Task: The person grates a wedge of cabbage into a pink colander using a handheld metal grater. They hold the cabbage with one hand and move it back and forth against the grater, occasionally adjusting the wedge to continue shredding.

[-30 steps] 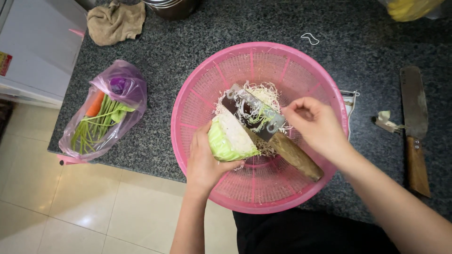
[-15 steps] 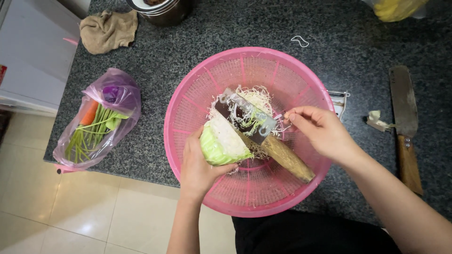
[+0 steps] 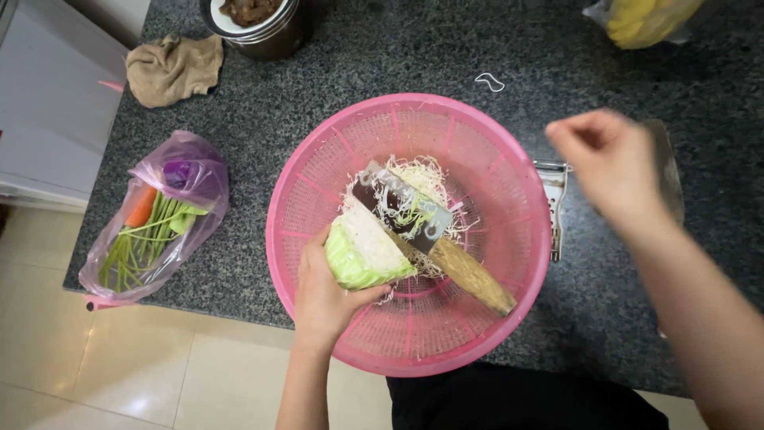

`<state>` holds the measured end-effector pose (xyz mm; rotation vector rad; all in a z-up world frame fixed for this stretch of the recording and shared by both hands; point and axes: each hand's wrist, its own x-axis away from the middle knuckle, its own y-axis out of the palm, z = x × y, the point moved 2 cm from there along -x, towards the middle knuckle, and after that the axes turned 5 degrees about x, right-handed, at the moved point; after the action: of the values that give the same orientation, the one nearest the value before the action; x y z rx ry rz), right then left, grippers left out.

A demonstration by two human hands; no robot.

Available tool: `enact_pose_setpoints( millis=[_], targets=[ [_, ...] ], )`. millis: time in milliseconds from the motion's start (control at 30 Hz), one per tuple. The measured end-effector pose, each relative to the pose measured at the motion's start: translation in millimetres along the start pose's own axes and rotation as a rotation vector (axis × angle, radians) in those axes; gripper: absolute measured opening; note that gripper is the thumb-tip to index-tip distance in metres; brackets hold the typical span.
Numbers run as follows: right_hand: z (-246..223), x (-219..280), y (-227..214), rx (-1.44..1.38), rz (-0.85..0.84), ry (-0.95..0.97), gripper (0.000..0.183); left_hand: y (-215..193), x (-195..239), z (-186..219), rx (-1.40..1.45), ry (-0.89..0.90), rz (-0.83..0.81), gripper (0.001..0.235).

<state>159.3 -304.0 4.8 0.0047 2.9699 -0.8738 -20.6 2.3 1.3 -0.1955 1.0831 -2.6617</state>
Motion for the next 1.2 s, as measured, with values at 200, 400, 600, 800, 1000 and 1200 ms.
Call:
enact_pose_setpoints(
  millis=[200, 400, 600, 800, 1000, 1200],
  targets=[
    [48.1, -40.8, -39.6, 0.339, 0.194, -0.143, 0.025, -0.1, -1.2, 5.8, -0.033, -0.014, 0.014, 0.11],
    [65.3, -37.0, -42.6, 0.728, 0.009, 0.008, 0.075, 2.0, -3.6, 9.3, -0.055, -0.107, 0.003, 0.108],
    [82.6, -19.0, -22.7, 0.8, -0.03, 0.069, 0.039, 5.0, -4.8, 12.5, -0.065, -0.162, 0.009, 0.109],
    [39.2, 10.3, -3.6, 0.768, -0.065, -0.102, 0.065, 4.9, -6.4, 15.4, -0.091, -0.159, 0.034, 0.11],
    [-59.8, 88.3, 46.4, 0.392, -0.136, -0.628, 0.029, -3.2, -11.8, 38.1, 0.002, -0.266, -0.003, 0.113],
    [-52.2, 115.5, 77.5, 0.593, -0.745, 0.018, 0.084, -2.2, -8.9, 33.3, 0.028, -0.297, 0.042, 0.115]
  ],
)
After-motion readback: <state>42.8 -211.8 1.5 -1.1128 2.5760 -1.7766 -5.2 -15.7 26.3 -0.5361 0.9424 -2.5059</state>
